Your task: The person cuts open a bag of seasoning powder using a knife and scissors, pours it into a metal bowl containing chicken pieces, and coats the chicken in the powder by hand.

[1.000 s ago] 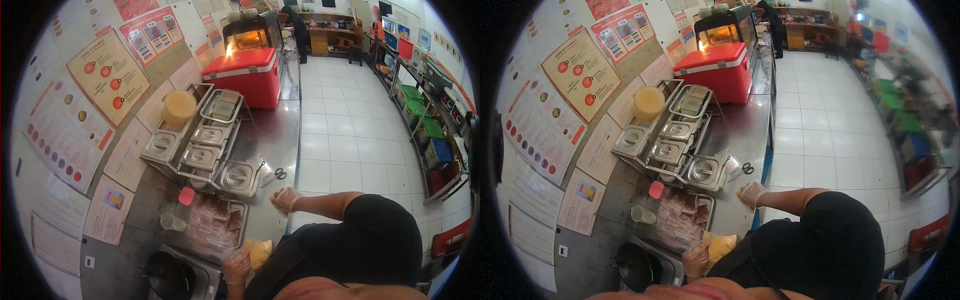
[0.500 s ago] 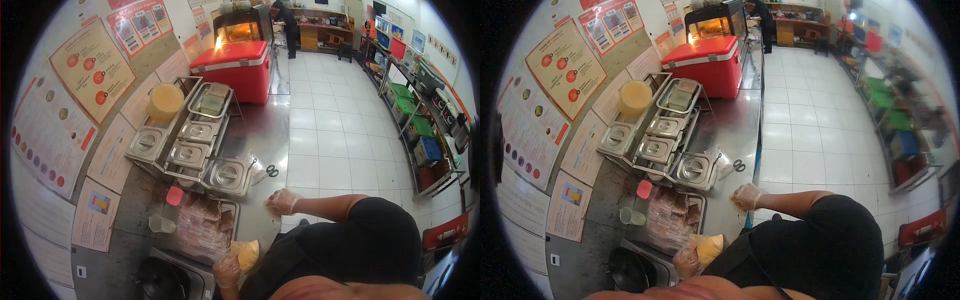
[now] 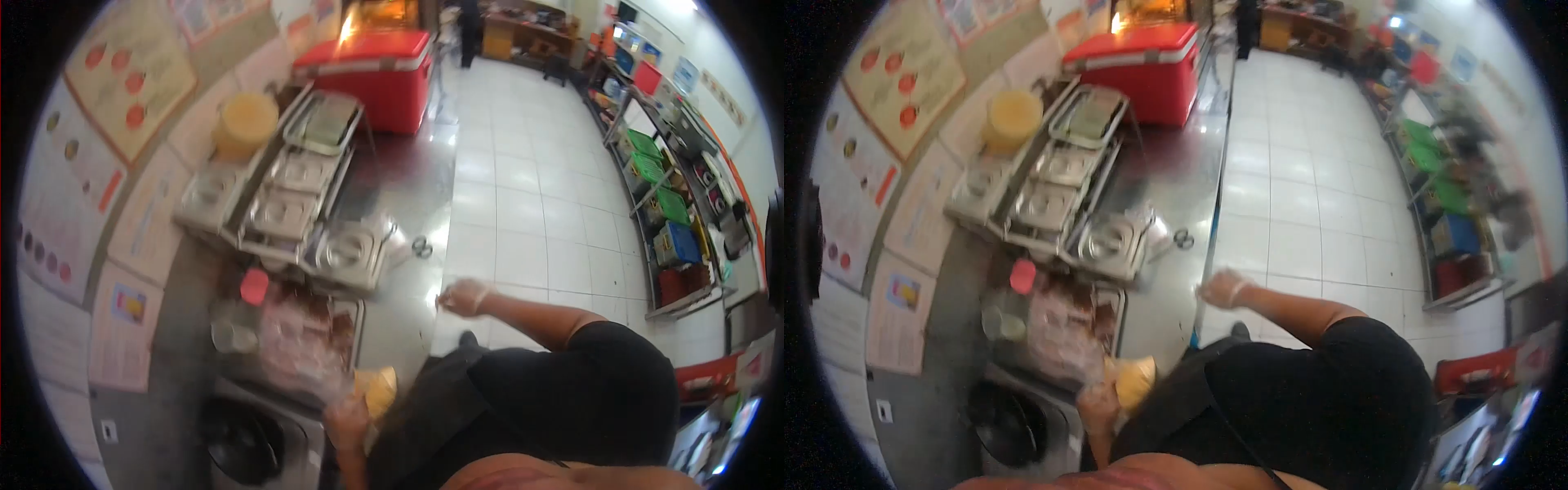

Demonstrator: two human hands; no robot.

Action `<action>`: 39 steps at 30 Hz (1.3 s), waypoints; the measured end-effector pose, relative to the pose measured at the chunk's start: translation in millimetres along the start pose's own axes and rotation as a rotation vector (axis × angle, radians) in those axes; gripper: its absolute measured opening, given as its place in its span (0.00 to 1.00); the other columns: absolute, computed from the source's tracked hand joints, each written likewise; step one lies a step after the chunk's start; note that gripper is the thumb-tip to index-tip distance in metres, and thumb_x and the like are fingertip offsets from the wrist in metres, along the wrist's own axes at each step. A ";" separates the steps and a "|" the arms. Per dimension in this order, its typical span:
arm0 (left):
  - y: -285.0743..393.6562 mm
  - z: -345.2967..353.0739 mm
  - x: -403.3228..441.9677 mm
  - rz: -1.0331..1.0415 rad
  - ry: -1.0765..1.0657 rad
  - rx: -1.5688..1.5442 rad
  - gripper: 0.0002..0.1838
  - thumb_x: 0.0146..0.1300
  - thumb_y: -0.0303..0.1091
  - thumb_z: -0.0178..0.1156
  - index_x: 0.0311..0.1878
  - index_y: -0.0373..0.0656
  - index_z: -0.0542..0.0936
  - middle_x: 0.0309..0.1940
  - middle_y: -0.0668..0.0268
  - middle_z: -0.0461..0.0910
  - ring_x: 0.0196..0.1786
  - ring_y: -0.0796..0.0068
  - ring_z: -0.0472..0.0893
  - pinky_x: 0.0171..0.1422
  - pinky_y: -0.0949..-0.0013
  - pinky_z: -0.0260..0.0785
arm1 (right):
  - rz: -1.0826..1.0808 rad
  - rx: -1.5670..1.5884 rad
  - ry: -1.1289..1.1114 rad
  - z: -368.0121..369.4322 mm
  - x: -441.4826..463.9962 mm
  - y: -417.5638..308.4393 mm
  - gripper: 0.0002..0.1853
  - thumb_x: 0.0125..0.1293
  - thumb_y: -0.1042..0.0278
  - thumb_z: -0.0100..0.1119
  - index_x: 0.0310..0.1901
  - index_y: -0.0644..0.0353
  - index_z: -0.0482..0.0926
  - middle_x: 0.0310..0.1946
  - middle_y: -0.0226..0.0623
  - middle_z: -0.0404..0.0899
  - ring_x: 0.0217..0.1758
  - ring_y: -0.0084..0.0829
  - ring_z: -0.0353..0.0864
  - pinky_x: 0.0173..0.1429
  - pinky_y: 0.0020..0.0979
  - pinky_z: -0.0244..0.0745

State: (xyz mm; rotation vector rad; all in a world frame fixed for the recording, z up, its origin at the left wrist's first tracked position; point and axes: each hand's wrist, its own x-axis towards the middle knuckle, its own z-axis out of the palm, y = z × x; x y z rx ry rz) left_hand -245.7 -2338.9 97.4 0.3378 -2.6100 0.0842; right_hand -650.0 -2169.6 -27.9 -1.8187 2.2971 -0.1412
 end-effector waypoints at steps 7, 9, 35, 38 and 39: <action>4.0 -2.1 0.2 -0.266 -0.007 -0.367 0.08 0.58 0.28 0.66 0.25 0.46 0.77 0.19 0.63 0.70 0.22 0.58 0.74 0.25 0.56 0.65 | 0.219 0.275 -0.116 -83.6 45.7 -10.0 0.17 0.74 0.51 0.48 0.49 0.49 0.84 0.44 0.49 0.86 0.47 0.52 0.86 0.54 0.47 0.80; 7.0 -8.0 -9.8 -0.254 -0.064 -0.348 0.07 0.54 0.27 0.67 0.25 0.47 0.77 0.19 0.63 0.71 0.23 0.57 0.74 0.25 0.56 0.65 | 0.243 0.293 -0.143 -77.2 45.1 -18.2 0.17 0.73 0.52 0.49 0.48 0.49 0.85 0.45 0.49 0.86 0.49 0.52 0.86 0.55 0.46 0.80; 16.6 -35.3 23.3 -0.569 -0.261 -0.338 0.16 0.60 0.49 0.69 0.32 0.45 0.81 0.28 0.56 0.82 0.31 0.47 0.82 0.34 0.50 0.74 | 0.444 0.098 -0.168 -84.2 114.8 24.2 0.20 0.67 0.51 0.61 0.53 0.53 0.86 0.57 0.50 0.81 0.61 0.48 0.81 0.62 0.43 0.79; 12.0 -24.7 14.5 -0.605 -0.224 -0.449 0.15 0.61 0.48 0.67 0.32 0.45 0.80 0.27 0.57 0.81 0.30 0.47 0.82 0.34 0.50 0.74 | 0.440 0.082 -0.164 -60.3 111.6 29.4 0.18 0.65 0.52 0.62 0.48 0.53 0.88 0.51 0.52 0.84 0.56 0.47 0.84 0.58 0.43 0.81; 4.8 -0.9 -5.6 -0.635 -0.169 -0.556 0.15 0.61 0.47 0.67 0.32 0.45 0.80 0.26 0.57 0.81 0.30 0.47 0.82 0.33 0.50 0.74 | 0.455 0.084 -0.182 -61.1 107.5 25.6 0.17 0.64 0.53 0.62 0.46 0.53 0.89 0.50 0.52 0.84 0.54 0.47 0.85 0.57 0.43 0.81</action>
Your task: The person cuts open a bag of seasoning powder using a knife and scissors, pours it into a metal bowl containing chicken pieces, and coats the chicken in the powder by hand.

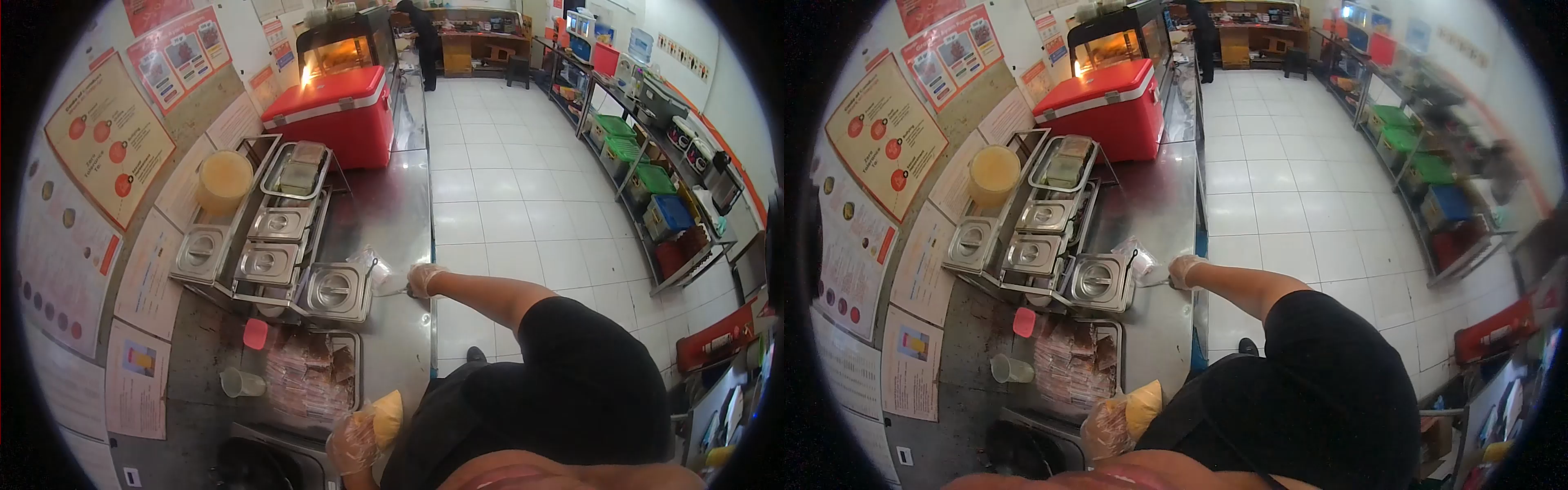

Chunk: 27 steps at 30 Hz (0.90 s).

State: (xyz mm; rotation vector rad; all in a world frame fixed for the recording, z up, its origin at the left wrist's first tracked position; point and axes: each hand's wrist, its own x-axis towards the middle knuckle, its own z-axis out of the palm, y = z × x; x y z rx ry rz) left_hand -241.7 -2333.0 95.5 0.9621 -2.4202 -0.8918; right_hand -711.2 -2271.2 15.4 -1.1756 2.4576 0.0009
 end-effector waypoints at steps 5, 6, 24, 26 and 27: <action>28.5 -13.4 6.4 0.230 -0.005 0.274 0.11 0.63 0.42 0.64 0.32 0.46 0.80 0.25 0.57 0.79 0.28 0.48 0.81 0.31 0.50 0.73 | -0.122 -0.058 -0.054 17.4 -14.6 14.0 0.15 0.61 0.55 0.60 0.40 0.55 0.90 0.44 0.51 0.86 0.48 0.48 0.87 0.53 0.42 0.82; 27.0 -12.4 6.1 0.264 0.002 0.317 0.10 0.63 0.41 0.64 0.32 0.46 0.79 0.25 0.57 0.79 0.28 0.48 0.81 0.30 0.50 0.73 | -0.130 -0.035 -0.069 19.5 -19.9 15.1 0.15 0.60 0.55 0.61 0.39 0.56 0.89 0.44 0.50 0.86 0.47 0.48 0.87 0.53 0.42 0.82; 12.7 9.2 17.9 0.542 0.055 0.245 0.07 0.60 0.34 0.62 0.26 0.50 0.76 0.21 0.61 0.76 0.22 0.54 0.77 0.25 0.51 0.69 | -0.282 0.249 0.012 -7.8 -145.5 -8.6 0.21 0.59 0.42 0.70 0.42 0.51 0.88 0.39 0.41 0.86 0.44 0.42 0.85 0.48 0.43 0.79; 21.3 3.0 27.8 0.705 0.056 0.315 0.06 0.63 0.33 0.60 0.28 0.51 0.78 0.23 0.63 0.76 0.24 0.57 0.78 0.25 0.54 0.70 | -0.298 0.221 -0.183 -31.6 -152.8 -17.3 0.29 0.56 0.34 0.69 0.38 0.58 0.87 0.28 0.45 0.85 0.35 0.44 0.84 0.43 0.45 0.77; 23.4 3.9 31.6 0.669 0.023 0.353 0.06 0.64 0.34 0.60 0.30 0.52 0.80 0.24 0.64 0.77 0.25 0.58 0.79 0.26 0.55 0.71 | -0.321 0.144 -0.255 -36.9 -150.4 -18.2 0.32 0.55 0.31 0.68 0.37 0.59 0.87 0.29 0.46 0.85 0.35 0.45 0.84 0.43 0.45 0.77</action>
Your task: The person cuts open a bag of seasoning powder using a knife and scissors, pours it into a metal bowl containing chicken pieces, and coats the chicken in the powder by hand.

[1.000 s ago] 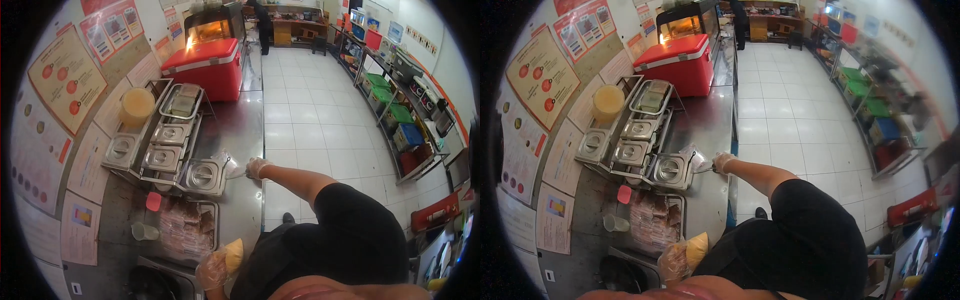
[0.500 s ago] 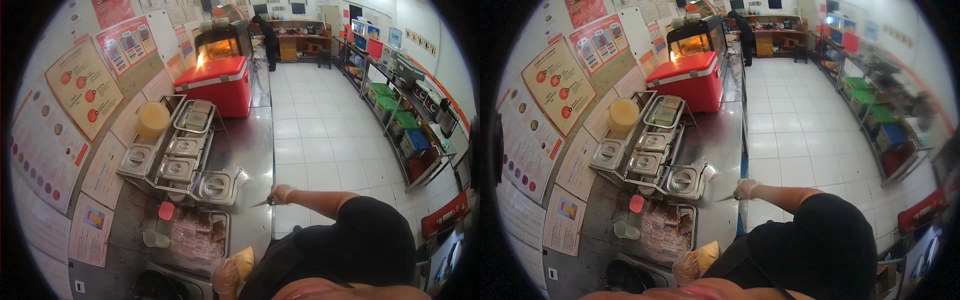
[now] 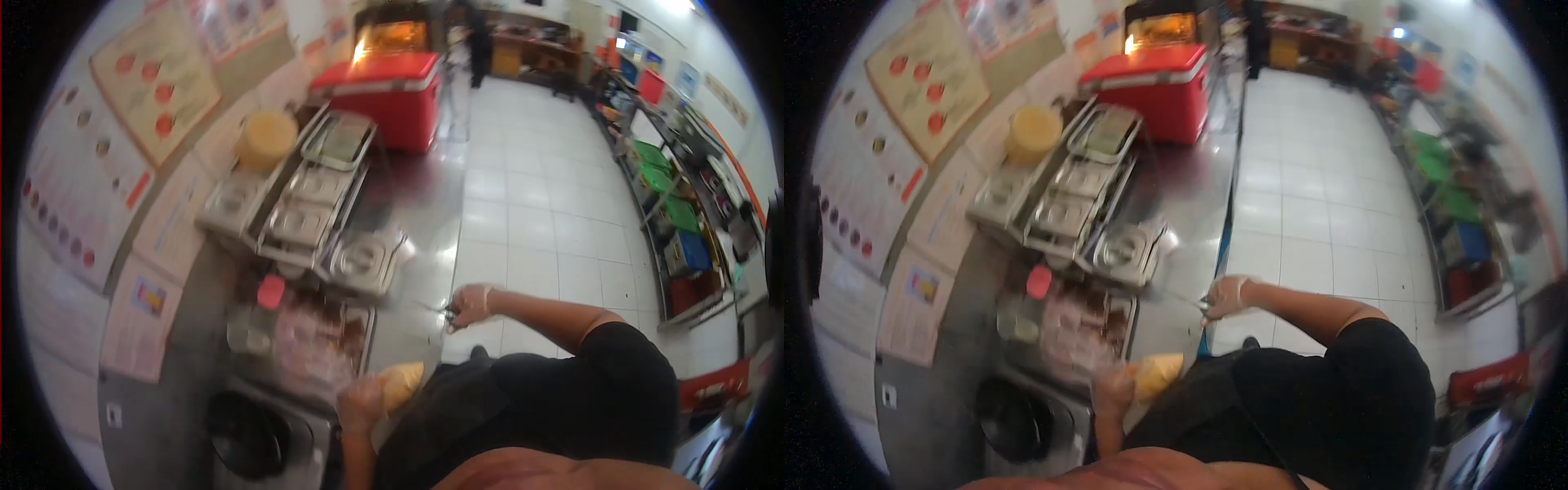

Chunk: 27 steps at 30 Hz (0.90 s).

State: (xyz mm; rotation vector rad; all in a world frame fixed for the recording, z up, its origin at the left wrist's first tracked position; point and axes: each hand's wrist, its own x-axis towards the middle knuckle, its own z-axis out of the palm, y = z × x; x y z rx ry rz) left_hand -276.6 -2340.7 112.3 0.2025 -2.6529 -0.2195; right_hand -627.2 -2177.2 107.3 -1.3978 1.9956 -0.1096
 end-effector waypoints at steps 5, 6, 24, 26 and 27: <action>-13.2 9.5 5.9 -0.052 -0.036 -0.057 0.08 0.65 0.43 0.63 0.34 0.52 0.85 0.28 0.64 0.83 0.27 0.59 0.82 0.31 0.55 0.75 | -0.564 -0.051 -0.031 -32.5 6.2 -11.8 0.34 0.48 0.31 0.74 0.22 0.63 0.83 0.24 0.52 0.81 0.31 0.48 0.83 0.38 0.45 0.77; -5.0 -2.5 9.4 -0.116 -0.154 -0.030 0.04 0.61 0.34 0.67 0.34 0.46 0.82 0.31 0.62 0.83 0.35 0.58 0.83 0.38 0.55 0.76 | -0.498 -0.017 -0.056 -37.3 4.6 -20.0 0.31 0.44 0.36 0.79 0.23 0.63 0.82 0.22 0.50 0.80 0.30 0.49 0.83 0.37 0.44 0.77; 7.9 -28.9 22.4 -0.158 -0.121 -0.145 0.07 0.64 0.35 0.63 0.35 0.43 0.85 0.38 0.59 0.85 0.40 0.55 0.82 0.45 0.53 0.74 | -0.618 -0.470 -0.136 -21.5 26.9 -105.4 0.36 0.47 0.29 0.72 0.51 0.48 0.87 0.43 0.43 0.86 0.51 0.49 0.84 0.59 0.47 0.75; 8.9 -27.2 18.7 -0.118 -0.086 -0.131 0.06 0.63 0.33 0.63 0.34 0.42 0.85 0.36 0.58 0.85 0.41 0.54 0.83 0.49 0.53 0.75 | -0.637 -0.514 -0.104 -17.5 26.8 -108.7 0.34 0.47 0.29 0.72 0.47 0.49 0.88 0.41 0.43 0.86 0.49 0.47 0.84 0.54 0.48 0.77; 8.4 -26.6 16.3 -0.118 -0.100 -0.138 0.04 0.60 0.30 0.63 0.34 0.42 0.85 0.36 0.58 0.85 0.42 0.53 0.83 0.50 0.53 0.76 | -0.687 -0.512 -0.056 -15.1 28.4 -108.2 0.32 0.47 0.30 0.72 0.42 0.51 0.89 0.35 0.43 0.86 0.43 0.47 0.86 0.49 0.48 0.79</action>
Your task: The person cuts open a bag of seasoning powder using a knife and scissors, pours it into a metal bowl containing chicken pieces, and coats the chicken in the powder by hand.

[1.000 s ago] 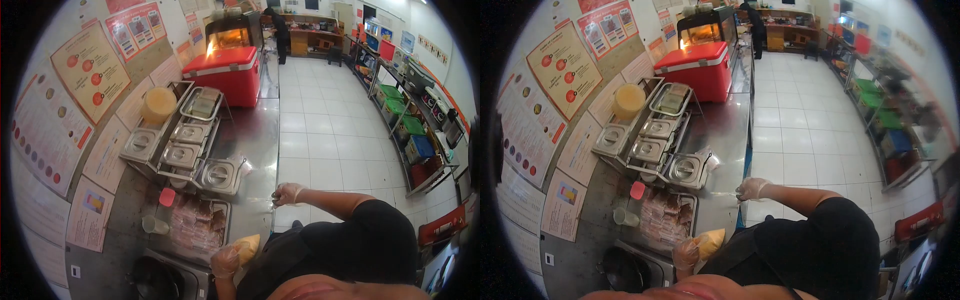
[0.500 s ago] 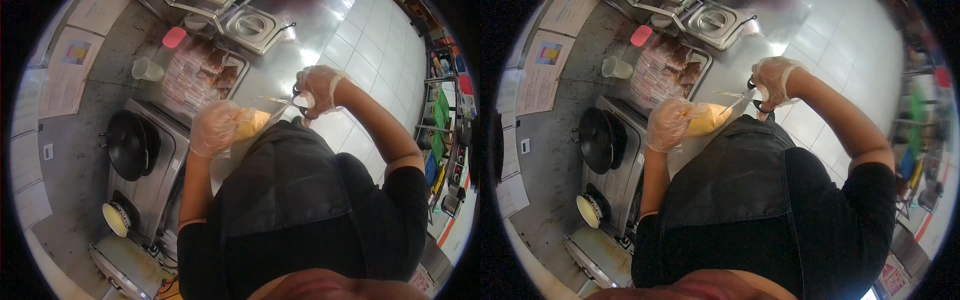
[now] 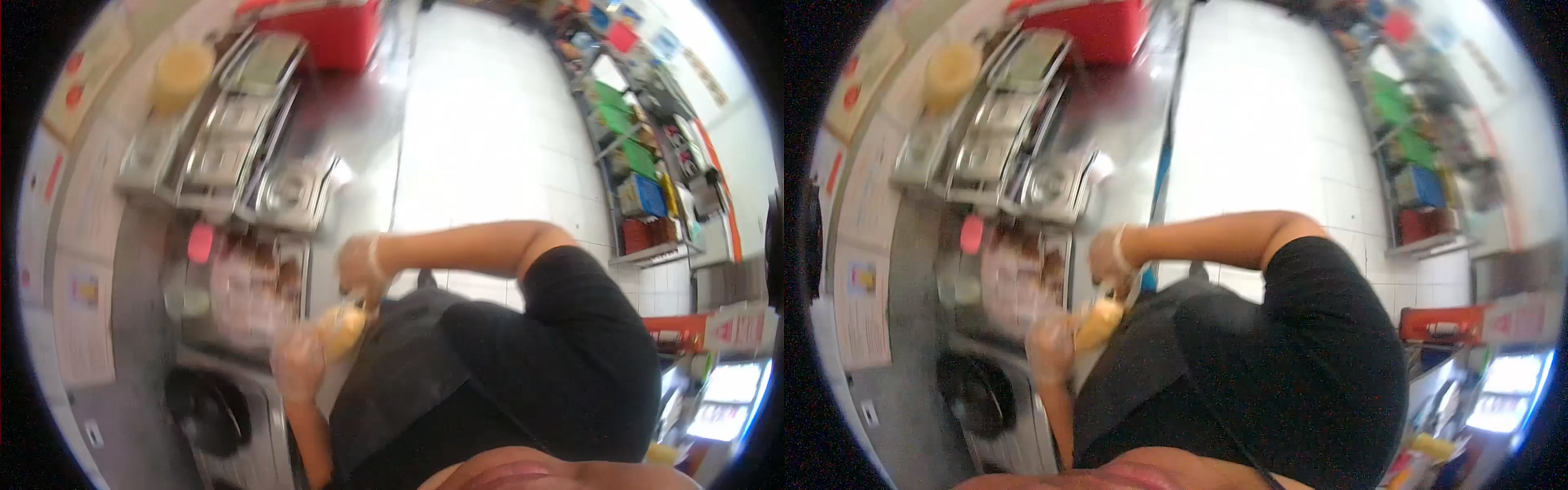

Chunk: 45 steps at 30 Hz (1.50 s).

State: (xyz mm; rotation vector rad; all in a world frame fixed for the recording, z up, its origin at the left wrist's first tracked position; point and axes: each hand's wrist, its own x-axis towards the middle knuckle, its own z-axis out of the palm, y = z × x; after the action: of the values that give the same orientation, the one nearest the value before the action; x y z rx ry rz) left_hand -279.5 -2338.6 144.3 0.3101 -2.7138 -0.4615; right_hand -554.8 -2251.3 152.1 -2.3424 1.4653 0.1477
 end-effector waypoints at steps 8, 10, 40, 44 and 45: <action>5.7 3.8 4.3 0.063 0.186 -0.173 0.06 0.53 0.23 0.61 0.34 0.43 0.84 0.33 0.59 0.84 0.35 0.52 0.83 0.42 0.52 0.76 | -0.030 0.113 0.004 11.0 12.5 1.9 0.25 0.51 0.39 0.65 0.36 0.55 0.88 0.28 0.45 0.85 0.36 0.48 0.84 0.44 0.48 0.77; 3.3 8.8 0.3 0.051 0.160 -0.181 0.06 0.52 0.23 0.61 0.34 0.43 0.84 0.33 0.58 0.84 0.35 0.52 0.83 0.41 0.52 0.76 | -0.034 0.137 0.003 8.6 12.3 -10.1 0.24 0.53 0.40 0.63 0.36 0.54 0.88 0.28 0.45 0.85 0.36 0.48 0.84 0.44 0.49 0.77; -13.5 55.8 -69.8 -0.297 0.474 -0.087 0.14 0.62 0.35 0.62 0.44 0.34 0.77 0.35 0.49 0.77 0.39 0.42 0.77 0.42 0.47 0.68 | 0.885 0.154 -0.065 79.3 -7.2 42.0 0.33 0.57 0.38 0.68 0.58 0.54 0.84 0.58 0.42 0.83 0.60 0.43 0.84 0.58 0.41 0.81; 0.6 54.4 -60.0 -0.169 0.440 0.121 0.18 0.61 0.37 0.62 0.48 0.33 0.75 0.34 0.49 0.78 0.37 0.42 0.78 0.41 0.45 0.70 | 0.948 0.261 -0.078 106.9 16.9 56.4 0.32 0.59 0.42 0.68 0.58 0.57 0.84 0.60 0.43 0.81 0.61 0.42 0.83 0.57 0.40 0.82; -5.0 65.3 -64.9 -0.136 0.478 0.132 0.18 0.61 0.38 0.62 0.48 0.33 0.75 0.33 0.49 0.77 0.36 0.42 0.78 0.40 0.45 0.70 | 0.945 0.274 -0.083 101.0 18.1 49.9 0.31 0.59 0.42 0.68 0.57 0.58 0.84 0.60 0.43 0.81 0.60 0.43 0.84 0.57 0.40 0.82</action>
State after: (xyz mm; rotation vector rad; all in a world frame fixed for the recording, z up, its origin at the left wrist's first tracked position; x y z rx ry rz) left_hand -245.4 -2307.6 64.5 0.5646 -2.2665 -0.2081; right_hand -580.0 -2249.3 40.8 -1.2658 2.2499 0.2566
